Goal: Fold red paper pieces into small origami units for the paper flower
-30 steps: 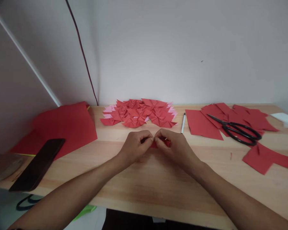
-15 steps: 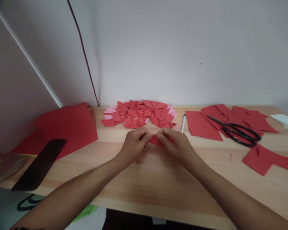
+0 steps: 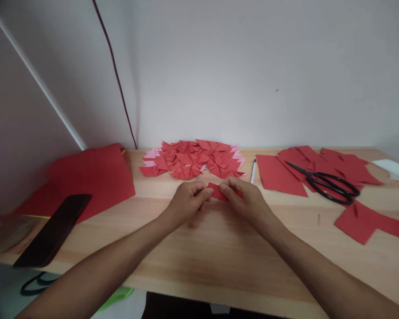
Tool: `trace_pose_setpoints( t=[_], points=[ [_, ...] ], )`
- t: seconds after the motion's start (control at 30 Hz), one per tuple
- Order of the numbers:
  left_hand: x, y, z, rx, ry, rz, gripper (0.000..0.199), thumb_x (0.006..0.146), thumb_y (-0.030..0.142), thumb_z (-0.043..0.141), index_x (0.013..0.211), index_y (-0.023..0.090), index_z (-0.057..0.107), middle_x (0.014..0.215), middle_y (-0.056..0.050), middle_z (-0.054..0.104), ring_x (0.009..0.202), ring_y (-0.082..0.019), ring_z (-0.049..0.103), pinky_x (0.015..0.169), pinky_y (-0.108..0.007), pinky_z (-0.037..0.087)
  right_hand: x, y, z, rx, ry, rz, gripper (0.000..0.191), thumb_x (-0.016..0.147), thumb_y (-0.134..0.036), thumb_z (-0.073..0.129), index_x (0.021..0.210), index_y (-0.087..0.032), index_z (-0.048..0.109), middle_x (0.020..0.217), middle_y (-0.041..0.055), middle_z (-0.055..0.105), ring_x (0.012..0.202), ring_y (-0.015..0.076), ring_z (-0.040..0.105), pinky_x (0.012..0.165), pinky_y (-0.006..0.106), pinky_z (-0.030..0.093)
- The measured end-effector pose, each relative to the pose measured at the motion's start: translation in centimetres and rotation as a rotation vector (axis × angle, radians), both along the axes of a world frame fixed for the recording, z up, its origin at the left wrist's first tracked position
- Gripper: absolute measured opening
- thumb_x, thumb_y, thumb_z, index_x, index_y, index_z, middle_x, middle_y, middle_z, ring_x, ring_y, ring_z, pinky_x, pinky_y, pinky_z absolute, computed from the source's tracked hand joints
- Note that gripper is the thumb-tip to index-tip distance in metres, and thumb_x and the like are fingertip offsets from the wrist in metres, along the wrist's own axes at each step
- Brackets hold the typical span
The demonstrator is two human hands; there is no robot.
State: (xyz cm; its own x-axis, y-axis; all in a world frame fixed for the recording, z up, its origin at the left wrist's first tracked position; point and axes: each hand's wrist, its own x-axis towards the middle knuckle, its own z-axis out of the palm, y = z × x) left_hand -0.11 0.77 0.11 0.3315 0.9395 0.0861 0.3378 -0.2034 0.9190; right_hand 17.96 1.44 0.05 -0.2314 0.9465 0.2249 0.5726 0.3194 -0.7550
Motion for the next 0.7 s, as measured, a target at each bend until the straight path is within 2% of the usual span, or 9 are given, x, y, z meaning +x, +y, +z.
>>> trace_pose_setpoints(
  t=[0.07, 0.17, 0.3, 0.57, 0.7],
  points=[
    [0.01, 0.11, -0.08, -0.036, -0.032, -0.031, 0.032, 0.087, 0.036, 0.048, 0.062, 0.017, 0.05, 0.052, 0.003, 0.053, 0.05, -0.01, 0.049, 0.055, -0.022, 0.038, 0.04, 0.0, 0.02, 0.0, -0.004, 0.013, 0.032, 0.087, -0.041, 0.045, 0.062, -0.022, 0.045, 0.06, -0.0015, 0.049, 0.06, 0.0147, 0.048, 0.058, 0.027, 0.038],
    [-0.04, 0.29, -0.26, 0.001, -0.064, -0.026, 0.023, 0.085, 0.035, 0.052, 0.072, 0.016, 0.053, 0.064, 0.001, 0.059, 0.057, -0.01, 0.054, 0.057, -0.021, 0.04, -0.02, -0.17, 0.01, -0.016, -0.013, 0.065, 0.029, 0.088, -0.04, 0.045, 0.065, -0.022, 0.047, 0.062, -0.0013, 0.052, 0.06, 0.015, 0.049, 0.057, 0.027, 0.038],
    [-0.12, 0.27, -0.25, -0.004, -0.064, -0.005, 0.019, 0.084, 0.027, 0.052, 0.068, 0.016, 0.052, 0.058, 0.001, 0.057, 0.053, -0.01, 0.055, 0.055, -0.021, 0.041, -0.15, -0.44, -0.11, -0.008, -0.036, 0.099, 0.027, 0.088, -0.037, 0.046, 0.067, -0.021, 0.05, 0.063, -0.0017, 0.053, 0.061, 0.0145, 0.049, 0.058, 0.026, 0.038],
    [-0.05, 0.45, 0.04, -0.236, -0.149, -0.101, 0.013, 0.085, 0.018, 0.048, 0.072, 0.015, 0.051, 0.057, -0.001, 0.062, 0.048, -0.01, 0.058, 0.047, -0.018, 0.042, 0.34, 0.02, -0.25, -0.039, -0.094, 0.111, 0.025, 0.089, -0.035, 0.047, 0.069, -0.021, 0.054, 0.065, -0.002, 0.055, 0.064, 0.0148, 0.052, 0.062, 0.027, 0.039],
    [0.0, 0.59, -0.2, -0.332, -0.186, -0.136, 0.013, 0.085, 0.016, 0.046, 0.073, 0.014, 0.05, 0.063, -0.004, 0.065, 0.048, -0.011, 0.061, 0.042, -0.017, 0.04, 0.57, 0.36, 0.26, -0.054, -0.055, 0.064, 0.022, 0.085, -0.036, 0.051, 0.07, -0.022, 0.058, 0.067, -0.0008, 0.06, 0.067, 0.0164, 0.056, 0.065, 0.028, 0.041]
  ],
)
